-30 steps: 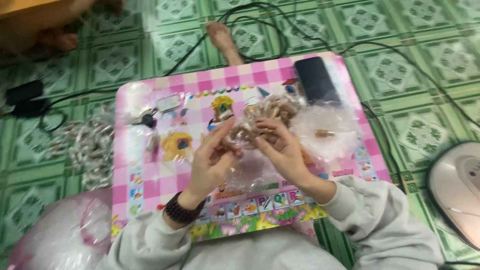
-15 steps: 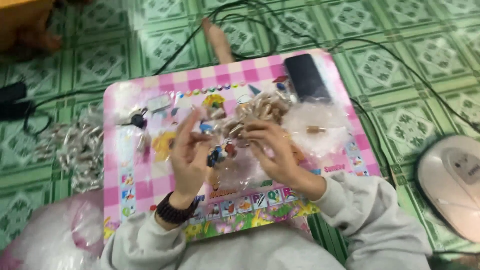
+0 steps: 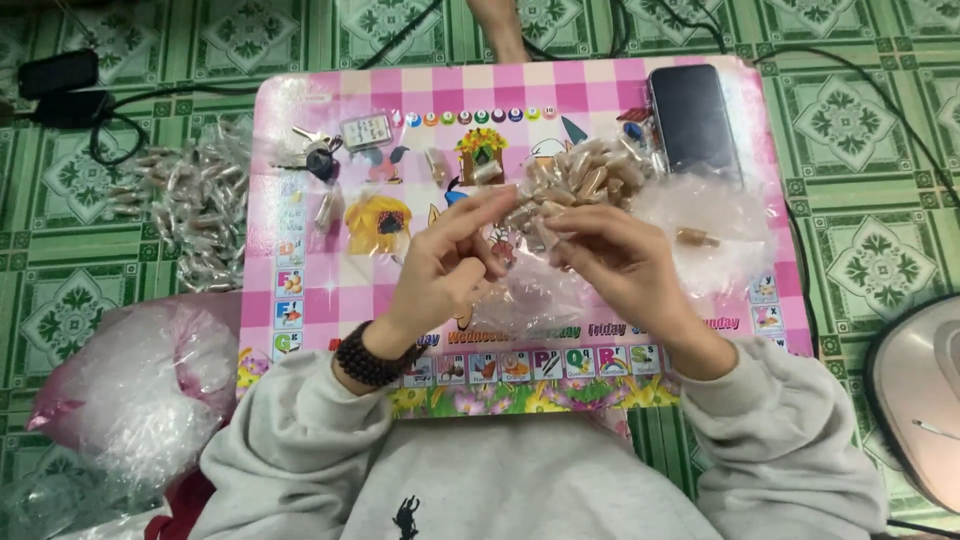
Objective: Packing small wooden trinkets into individual plastic bags on a low table.
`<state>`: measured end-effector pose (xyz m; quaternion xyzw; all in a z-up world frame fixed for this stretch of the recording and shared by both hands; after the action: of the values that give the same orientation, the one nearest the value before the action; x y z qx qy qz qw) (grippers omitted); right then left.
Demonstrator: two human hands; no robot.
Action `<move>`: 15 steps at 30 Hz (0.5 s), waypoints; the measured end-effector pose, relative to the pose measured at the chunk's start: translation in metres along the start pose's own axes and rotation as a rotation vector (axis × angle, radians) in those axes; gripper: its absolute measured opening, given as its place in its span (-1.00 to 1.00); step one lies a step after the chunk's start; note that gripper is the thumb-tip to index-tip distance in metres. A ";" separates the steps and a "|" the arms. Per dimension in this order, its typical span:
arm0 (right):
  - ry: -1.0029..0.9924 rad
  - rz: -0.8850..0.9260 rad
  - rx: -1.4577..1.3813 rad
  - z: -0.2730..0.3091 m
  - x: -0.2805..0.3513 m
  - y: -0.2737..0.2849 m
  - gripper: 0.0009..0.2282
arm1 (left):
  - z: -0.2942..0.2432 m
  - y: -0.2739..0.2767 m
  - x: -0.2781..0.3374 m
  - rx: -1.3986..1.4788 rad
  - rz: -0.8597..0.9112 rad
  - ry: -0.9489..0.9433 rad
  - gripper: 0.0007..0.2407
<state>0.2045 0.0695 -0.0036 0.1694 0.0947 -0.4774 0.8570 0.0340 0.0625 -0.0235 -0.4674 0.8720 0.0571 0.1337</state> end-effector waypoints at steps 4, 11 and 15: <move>-0.100 0.088 -0.029 0.011 0.003 0.003 -0.78 | -0.001 0.002 0.002 0.049 0.082 0.083 -0.38; -0.334 0.310 0.275 0.012 0.005 -0.022 -0.70 | -0.010 -0.013 0.001 -0.175 0.355 0.429 -0.38; -0.364 0.432 0.440 -0.007 0.014 -0.035 -0.68 | -0.015 -0.020 0.005 -0.436 0.460 0.445 -0.36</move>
<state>0.1817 0.0441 -0.0219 0.2782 -0.2025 -0.3164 0.8840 0.0451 0.0442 -0.0102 -0.2781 0.9292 0.1669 -0.1774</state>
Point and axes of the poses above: each hand's wrist, its own x-axis away from the middle knuckle, its own y-axis out of the back of the hand, z = x × y, the point moved 7 cm from there along -x, towards the middle knuckle, and after that the axes turned 15 degrees about z, right-handed, at the moved point
